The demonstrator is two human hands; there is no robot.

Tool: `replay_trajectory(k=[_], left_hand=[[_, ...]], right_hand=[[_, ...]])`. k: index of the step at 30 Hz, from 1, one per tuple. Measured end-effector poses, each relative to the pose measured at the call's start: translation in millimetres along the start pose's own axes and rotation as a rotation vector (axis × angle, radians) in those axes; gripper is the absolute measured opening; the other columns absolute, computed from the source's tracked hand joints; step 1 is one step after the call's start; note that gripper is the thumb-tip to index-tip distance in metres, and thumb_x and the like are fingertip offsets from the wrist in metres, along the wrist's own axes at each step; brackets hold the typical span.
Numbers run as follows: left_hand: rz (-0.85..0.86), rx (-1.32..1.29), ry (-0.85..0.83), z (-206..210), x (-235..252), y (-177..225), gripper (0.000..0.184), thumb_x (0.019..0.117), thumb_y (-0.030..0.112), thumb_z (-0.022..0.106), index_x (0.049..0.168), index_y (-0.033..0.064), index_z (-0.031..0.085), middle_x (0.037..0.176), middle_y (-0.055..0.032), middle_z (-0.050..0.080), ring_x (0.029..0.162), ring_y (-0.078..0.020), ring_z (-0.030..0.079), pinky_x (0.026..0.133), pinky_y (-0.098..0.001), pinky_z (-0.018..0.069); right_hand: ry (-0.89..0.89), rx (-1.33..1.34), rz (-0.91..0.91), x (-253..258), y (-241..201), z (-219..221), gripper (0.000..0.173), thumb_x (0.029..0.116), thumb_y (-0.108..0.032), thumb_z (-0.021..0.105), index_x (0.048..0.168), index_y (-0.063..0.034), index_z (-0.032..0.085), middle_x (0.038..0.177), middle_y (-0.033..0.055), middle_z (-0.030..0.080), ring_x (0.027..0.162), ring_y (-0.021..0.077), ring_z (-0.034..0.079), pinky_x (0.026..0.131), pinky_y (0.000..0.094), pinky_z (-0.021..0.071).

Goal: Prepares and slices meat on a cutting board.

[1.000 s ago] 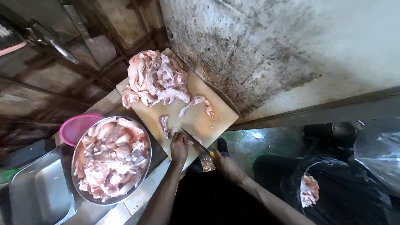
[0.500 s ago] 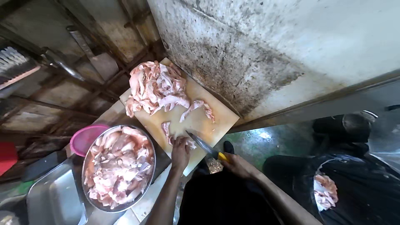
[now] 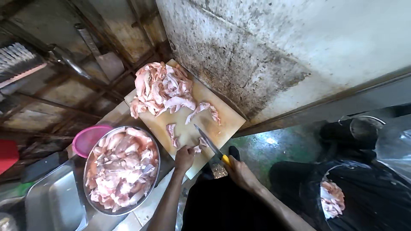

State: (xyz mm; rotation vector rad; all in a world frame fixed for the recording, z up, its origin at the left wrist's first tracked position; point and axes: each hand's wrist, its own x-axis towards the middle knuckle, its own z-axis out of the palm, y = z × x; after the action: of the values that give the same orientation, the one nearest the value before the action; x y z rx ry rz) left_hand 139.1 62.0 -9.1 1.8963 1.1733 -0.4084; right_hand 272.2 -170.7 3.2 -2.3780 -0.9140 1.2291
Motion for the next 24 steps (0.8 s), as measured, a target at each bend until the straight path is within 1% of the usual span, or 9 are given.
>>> replay_trajectory(k=[3,4,7,8,11,13,15,18,24], left_hand=[[0.021,-0.391,-0.001,8,0,-8,0.028,0.1032,0.028,0.062,0.106,0.0012,0.072,0.089,-0.0096,0.069,0.074,-0.0166,0.066,0.071,-0.0348,0.0572],[0.001,-0.386,0.001,8,-1,-8,0.029,0.1026,0.030,0.063,0.105,0.0022,0.072,0.089,-0.0091,0.070,0.073,-0.0165,0.066,0.070,-0.0350,0.0577],[-0.110,-0.060,0.032,2,-17,-1,0.041,0.1024,0.043,0.059,0.115,0.0069,0.073,0.108,-0.0114,0.074,0.102,-0.0243,0.071,0.096,-0.0475,0.0551],[-0.134,0.031,0.063,1,-23,1,0.044,0.1025,0.046,0.058,0.120,0.0076,0.071,0.111,-0.0122,0.074,0.108,-0.0266,0.070,0.099,-0.0498,0.0536],[-0.067,0.177,0.227,9,-30,-4,0.043,0.1014,0.038,0.060,0.130,0.0065,0.063,0.119,-0.0142,0.070,0.109,-0.0285,0.070,0.097,-0.0486,0.0553],[0.153,0.130,0.372,22,-23,-14,0.030,0.0985,0.025,0.067,0.123,0.0072,0.070,0.121,-0.0140,0.068,0.105,-0.0251,0.070,0.095,-0.0421,0.0582],[0.334,0.062,0.416,36,-12,-20,0.019,0.0977,0.021,0.069,0.111,0.0098,0.075,0.117,-0.0098,0.068,0.105,-0.0201,0.069,0.094,-0.0372,0.0597],[0.386,0.086,0.405,48,-2,-21,0.016,0.0981,0.017,0.067,0.107,0.0082,0.077,0.115,-0.0094,0.071,0.106,-0.0206,0.070,0.096,-0.0375,0.0585],[0.430,0.125,0.513,57,1,-24,0.010,0.0941,0.013,0.071,0.099,0.0072,0.078,0.104,-0.0084,0.072,0.096,-0.0197,0.072,0.087,-0.0366,0.0615]], right_hand=[[0.017,0.026,-0.039,-7,-10,4,0.042,0.1047,-0.042,0.048,0.127,-0.0082,0.059,0.091,0.0139,0.069,0.085,0.0318,0.071,0.078,0.0517,0.0581],[0.017,0.024,-0.039,-8,-12,6,0.042,0.1044,-0.042,0.049,0.127,-0.0081,0.059,0.091,0.0137,0.069,0.085,0.0316,0.071,0.078,0.0516,0.0581],[-0.017,-0.002,-0.010,-7,-17,11,0.043,0.1049,-0.042,0.048,0.130,-0.0091,0.057,0.094,0.0143,0.070,0.089,0.0328,0.072,0.081,0.0525,0.0578],[-0.025,-0.020,-0.002,-7,-18,12,0.043,0.1051,-0.042,0.047,0.131,-0.0094,0.057,0.095,0.0149,0.070,0.091,0.0336,0.072,0.082,0.0530,0.0578],[-0.063,-0.076,0.039,-11,-24,16,0.043,0.1054,-0.042,0.045,0.132,-0.0100,0.056,0.098,0.0162,0.071,0.094,0.0355,0.072,0.083,0.0540,0.0576],[-0.092,-0.086,0.053,-12,-29,20,0.043,0.1058,-0.040,0.045,0.135,-0.0088,0.054,0.101,0.0186,0.070,0.098,0.0372,0.071,0.085,0.0552,0.0572],[-0.113,-0.096,0.058,-14,-37,22,0.041,0.1061,-0.036,0.046,0.134,-0.0062,0.053,0.103,0.0204,0.070,0.099,0.0382,0.071,0.086,0.0550,0.0571],[-0.165,-0.129,0.109,-18,-48,24,0.043,0.1069,-0.035,0.045,0.138,-0.0051,0.049,0.108,0.0219,0.069,0.103,0.0394,0.070,0.089,0.0546,0.0571],[-0.223,-0.078,0.136,-23,-53,25,0.044,0.1071,-0.033,0.045,0.142,-0.0062,0.045,0.108,0.0210,0.069,0.100,0.0383,0.072,0.086,0.0544,0.0580]])
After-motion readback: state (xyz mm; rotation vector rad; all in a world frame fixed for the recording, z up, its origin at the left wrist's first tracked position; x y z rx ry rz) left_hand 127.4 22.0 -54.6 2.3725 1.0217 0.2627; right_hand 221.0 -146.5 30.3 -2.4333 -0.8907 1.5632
